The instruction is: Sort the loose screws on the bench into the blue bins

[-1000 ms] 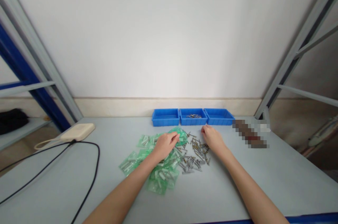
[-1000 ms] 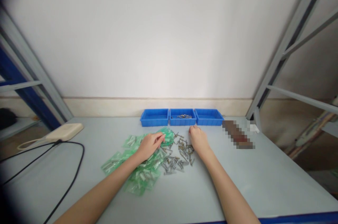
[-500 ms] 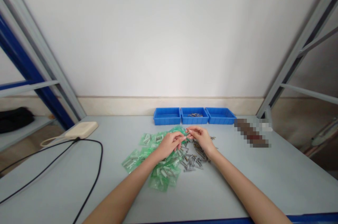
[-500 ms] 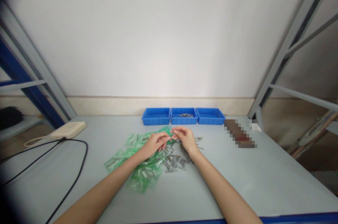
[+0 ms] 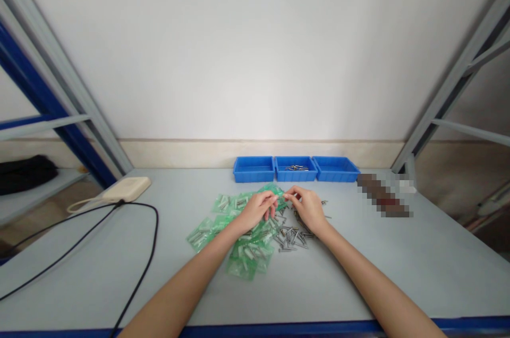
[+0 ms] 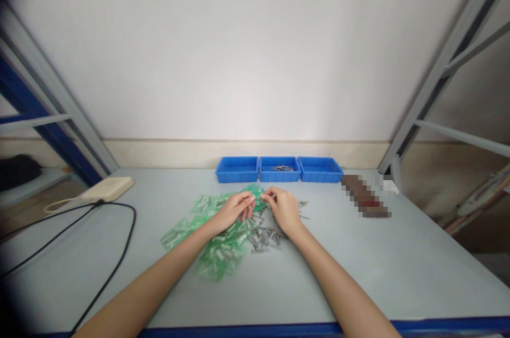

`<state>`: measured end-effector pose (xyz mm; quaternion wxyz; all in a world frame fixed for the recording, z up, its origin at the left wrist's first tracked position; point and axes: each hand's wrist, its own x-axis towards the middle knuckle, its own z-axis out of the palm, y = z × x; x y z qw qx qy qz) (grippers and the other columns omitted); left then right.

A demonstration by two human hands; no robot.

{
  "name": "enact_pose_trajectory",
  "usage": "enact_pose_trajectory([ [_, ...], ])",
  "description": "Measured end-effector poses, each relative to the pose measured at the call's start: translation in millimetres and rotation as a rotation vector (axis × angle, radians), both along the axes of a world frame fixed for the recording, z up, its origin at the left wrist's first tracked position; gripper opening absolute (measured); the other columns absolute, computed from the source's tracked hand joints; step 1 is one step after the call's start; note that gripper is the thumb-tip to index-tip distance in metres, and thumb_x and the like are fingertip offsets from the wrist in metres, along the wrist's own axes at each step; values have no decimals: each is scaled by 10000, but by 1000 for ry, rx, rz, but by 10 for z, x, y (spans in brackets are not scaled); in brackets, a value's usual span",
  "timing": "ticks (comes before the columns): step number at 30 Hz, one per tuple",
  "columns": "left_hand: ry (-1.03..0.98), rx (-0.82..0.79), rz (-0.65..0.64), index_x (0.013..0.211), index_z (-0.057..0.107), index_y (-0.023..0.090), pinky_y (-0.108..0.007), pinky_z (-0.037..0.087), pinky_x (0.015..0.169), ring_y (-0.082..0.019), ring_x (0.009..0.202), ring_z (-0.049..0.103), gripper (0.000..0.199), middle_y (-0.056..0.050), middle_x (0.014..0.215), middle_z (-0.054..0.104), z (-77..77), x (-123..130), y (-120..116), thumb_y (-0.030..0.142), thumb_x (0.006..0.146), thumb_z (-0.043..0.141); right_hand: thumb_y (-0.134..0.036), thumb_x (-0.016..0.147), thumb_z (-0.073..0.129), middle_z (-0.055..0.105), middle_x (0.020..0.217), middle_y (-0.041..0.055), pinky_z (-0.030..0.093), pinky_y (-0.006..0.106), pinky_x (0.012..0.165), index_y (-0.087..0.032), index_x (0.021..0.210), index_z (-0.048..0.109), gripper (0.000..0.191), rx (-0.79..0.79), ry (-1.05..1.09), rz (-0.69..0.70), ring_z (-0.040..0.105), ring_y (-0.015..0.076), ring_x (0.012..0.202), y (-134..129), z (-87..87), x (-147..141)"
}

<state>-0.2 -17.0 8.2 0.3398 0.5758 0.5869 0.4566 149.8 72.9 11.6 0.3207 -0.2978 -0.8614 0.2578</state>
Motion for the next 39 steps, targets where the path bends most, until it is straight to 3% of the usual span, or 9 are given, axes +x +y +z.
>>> enact_pose_trajectory([
  [8, -34, 58, 42, 629, 455, 166, -207, 336, 450, -90, 418, 422, 350, 52, 471, 448, 62, 18, 0, 459, 820, 437, -404, 886, 392, 606, 588, 0, 299, 228, 554, -201, 651, 587, 368, 128, -89, 22, 537, 149, 571, -36, 11, 7],
  [16, -48, 82, 90, 606, 426, 175, -197, 302, 436, -76, 384, 356, 353, 80, 411, 381, 78, 2, -4, 473, 786, 484, -340, 849, 478, 679, 782, 5, 361, 232, 613, -218, 821, 629, 195, 77, 12, 66, 586, 159, 671, -22, 1, 2],
  [22, -98, 121, 135, 626, 459, 171, -201, 295, 429, -79, 373, 361, 354, 73, 405, 408, 52, -26, 12, 493, 768, 497, -326, 845, 481, 697, 787, -1, 373, 233, 632, -229, 797, 665, 213, 65, 15, 63, 613, 165, 697, -25, 18, 7],
  [29, -70, 109, 147, 626, 484, 162, -203, 300, 424, -79, 364, 360, 393, 70, 395, 403, 40, -22, 10, 524, 776, 463, -373, 883, 389, 642, 623, 0, 350, 229, 588, -200, 677, 615, 351, 36, -7, 70, 570, 151, 585, -75, 84, 4],
  [33, -103, 104, 143, 751, 489, 165, -195, 293, 405, -83, 365, 362, 346, 82, 410, 417, 36, -26, 1, 510, 762, 497, -350, 871, 399, 660, 677, 7, 366, 235, 590, -202, 763, 621, 288, 27, 30, 95, 582, 156, 612, -60, 43, -11],
  [39, 6, 88, 111, 670, 517, 157, -206, 318, 447, -87, 389, 381, 362, 68, 414, 416, 56, -19, -35, 495, 791, 474, -316, 853, 431, 679, 755, 18, 390, 254, 616, -213, 845, 615, 212, 36, 70, 82, 598, 174, 650, -15, -5, -12],
])
